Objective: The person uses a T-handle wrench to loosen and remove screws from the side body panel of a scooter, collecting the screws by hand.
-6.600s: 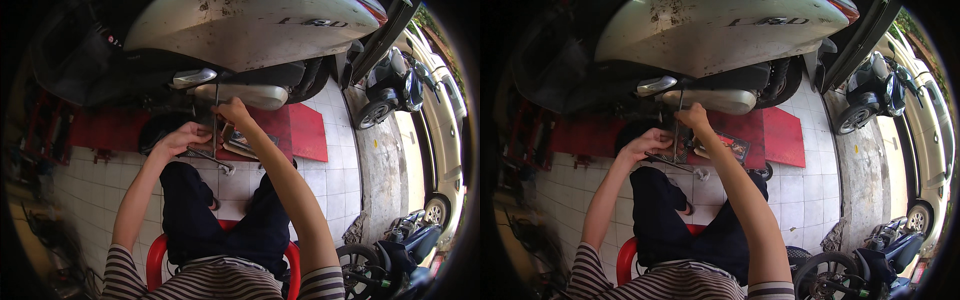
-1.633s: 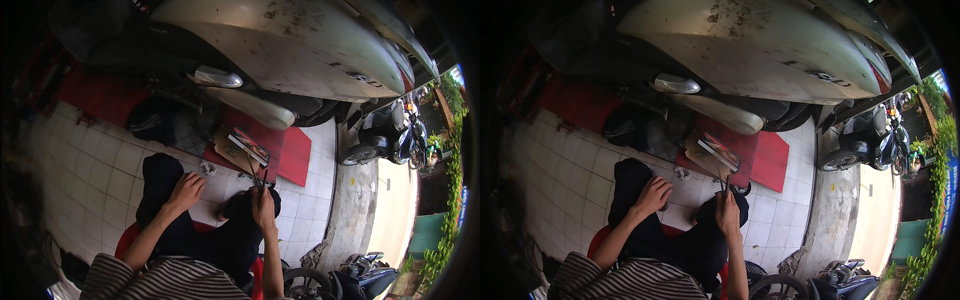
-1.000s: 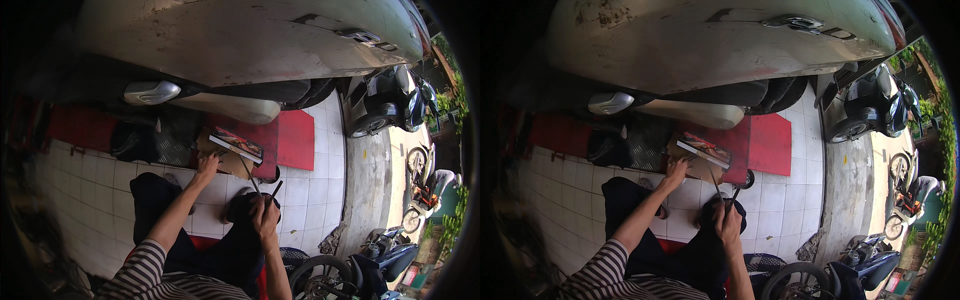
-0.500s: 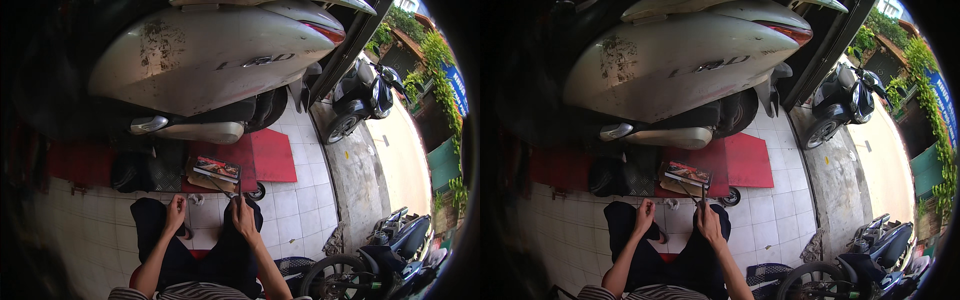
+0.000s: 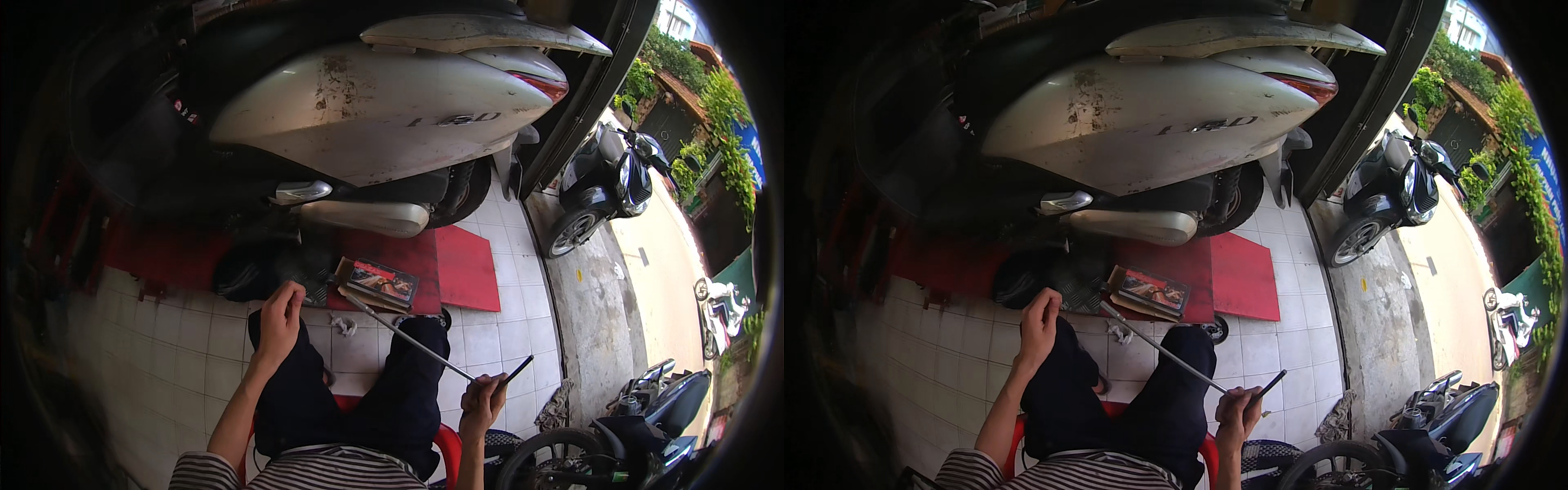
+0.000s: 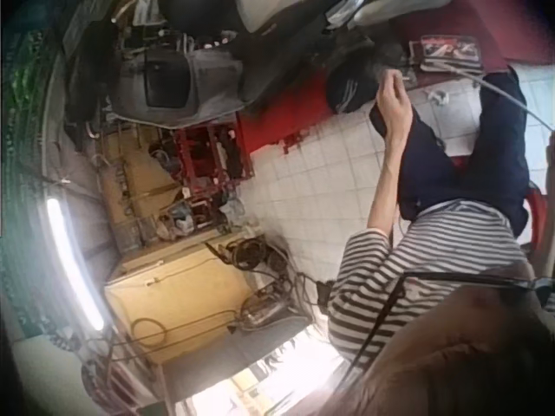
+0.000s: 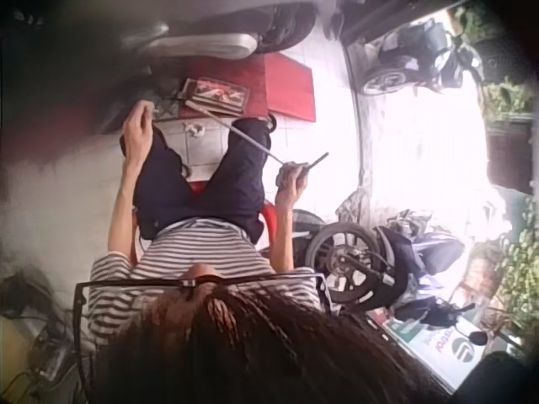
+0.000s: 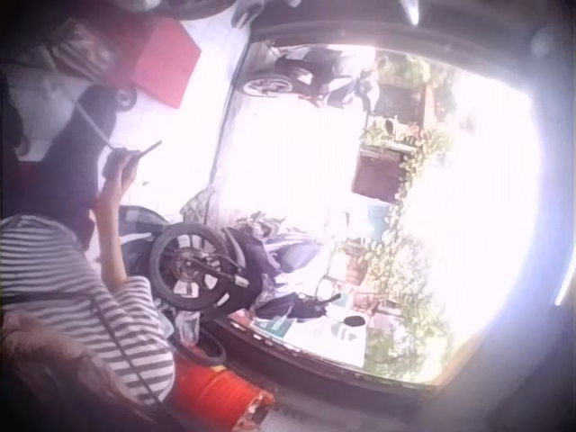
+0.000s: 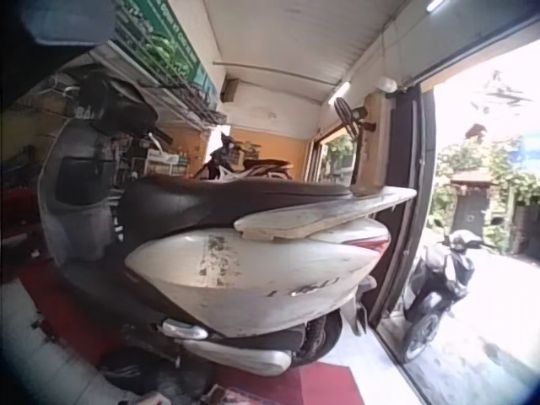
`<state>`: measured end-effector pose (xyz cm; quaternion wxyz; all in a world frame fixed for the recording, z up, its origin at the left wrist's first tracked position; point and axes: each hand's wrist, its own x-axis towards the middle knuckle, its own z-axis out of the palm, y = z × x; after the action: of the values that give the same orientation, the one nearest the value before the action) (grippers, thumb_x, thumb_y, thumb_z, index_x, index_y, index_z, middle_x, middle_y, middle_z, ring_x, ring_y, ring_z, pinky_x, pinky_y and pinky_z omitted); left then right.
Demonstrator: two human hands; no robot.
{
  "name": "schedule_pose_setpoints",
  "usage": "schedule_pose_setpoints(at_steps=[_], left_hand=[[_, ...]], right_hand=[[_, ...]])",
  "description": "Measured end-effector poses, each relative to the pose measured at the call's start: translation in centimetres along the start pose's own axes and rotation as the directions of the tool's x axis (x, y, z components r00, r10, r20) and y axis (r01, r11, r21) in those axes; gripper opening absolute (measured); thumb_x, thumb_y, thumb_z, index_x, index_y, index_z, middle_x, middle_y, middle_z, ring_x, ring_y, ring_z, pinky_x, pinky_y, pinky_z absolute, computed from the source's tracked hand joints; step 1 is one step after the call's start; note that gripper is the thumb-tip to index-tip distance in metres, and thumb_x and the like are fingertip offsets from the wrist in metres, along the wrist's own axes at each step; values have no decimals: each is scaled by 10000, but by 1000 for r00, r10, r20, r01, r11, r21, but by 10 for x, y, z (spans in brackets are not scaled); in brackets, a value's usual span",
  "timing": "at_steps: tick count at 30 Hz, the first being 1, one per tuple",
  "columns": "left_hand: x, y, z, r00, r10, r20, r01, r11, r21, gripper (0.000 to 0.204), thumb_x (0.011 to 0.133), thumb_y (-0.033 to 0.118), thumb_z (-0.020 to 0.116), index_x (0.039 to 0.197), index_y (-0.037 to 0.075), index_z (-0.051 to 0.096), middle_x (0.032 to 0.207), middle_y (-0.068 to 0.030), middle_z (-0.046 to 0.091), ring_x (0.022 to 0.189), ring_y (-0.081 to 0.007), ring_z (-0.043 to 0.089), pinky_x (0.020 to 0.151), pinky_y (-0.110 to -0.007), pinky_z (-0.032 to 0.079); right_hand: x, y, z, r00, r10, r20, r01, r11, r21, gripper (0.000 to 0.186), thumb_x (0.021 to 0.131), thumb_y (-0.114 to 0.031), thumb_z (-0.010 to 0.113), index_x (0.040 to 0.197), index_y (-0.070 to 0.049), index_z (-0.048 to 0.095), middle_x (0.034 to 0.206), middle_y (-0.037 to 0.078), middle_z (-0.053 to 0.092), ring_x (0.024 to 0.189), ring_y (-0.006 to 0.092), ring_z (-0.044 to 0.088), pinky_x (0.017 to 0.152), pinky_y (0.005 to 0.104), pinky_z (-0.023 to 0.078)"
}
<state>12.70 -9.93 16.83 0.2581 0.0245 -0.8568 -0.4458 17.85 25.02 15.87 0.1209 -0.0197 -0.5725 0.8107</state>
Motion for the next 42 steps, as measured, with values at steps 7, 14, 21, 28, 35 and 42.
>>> schedule_pose_setpoints(at_steps=[7,14,21,28,35,42], left_hand=[[10,44,-18,998,64,28,-63,998,-16,87,981,55,564,907,9,553,757,-101,560,594,-193,535,545,-299,426],[7,48,-19,992,120,-34,-120,993,-1,69,960,29,576,895,10,559,747,-90,560,572,-178,531,525,-293,408],[8,49,-21,994,105,-21,-106,993,-52,146,996,86,560,869,15,556,704,-48,533,562,-108,470,511,-256,359],[18,56,-27,998,66,17,-64,993,-99,197,1017,146,557,863,26,574,667,-25,546,577,-74,490,528,-239,375],[43,56,-33,988,57,146,-20,970,-243,251,1007,212,585,857,12,612,670,-35,631,588,-98,613,518,-253,430],[38,54,-38,964,-44,262,138,926,-352,242,996,197,611,839,12,626,656,-38,650,564,-64,591,504,-232,432]], right_hand=[[-13,-11,-14,993,11,-117,0,996,92,184,1059,-235,488,1222,-150,495,894,-10,588,517,8,316,394,166,236],[-13,-12,9,995,-16,-96,18,1000,24,165,1060,-217,480,1197,-126,495,868,-13,580,500,17,320,387,175,244],[-10,-13,8,994,30,-103,-24,998,52,168,1058,-232,487,1192,-131,501,878,-16,585,495,18,325,382,180,244],[30,-23,11,996,61,62,-66,994,85,145,1063,-254,476,1097,-118,517,845,-27,551,481,19,287,378,183,210],[95,-37,29,963,266,38,-267,964,8,182,1038,-241,519,943,-86,506,618,-68,341,471,8,244,394,196,159],[108,-45,37,973,228,-31,-230,972,-55,211,1009,-216,547,867,-61,521,659,9,515,513,61,469,450,188,314]])
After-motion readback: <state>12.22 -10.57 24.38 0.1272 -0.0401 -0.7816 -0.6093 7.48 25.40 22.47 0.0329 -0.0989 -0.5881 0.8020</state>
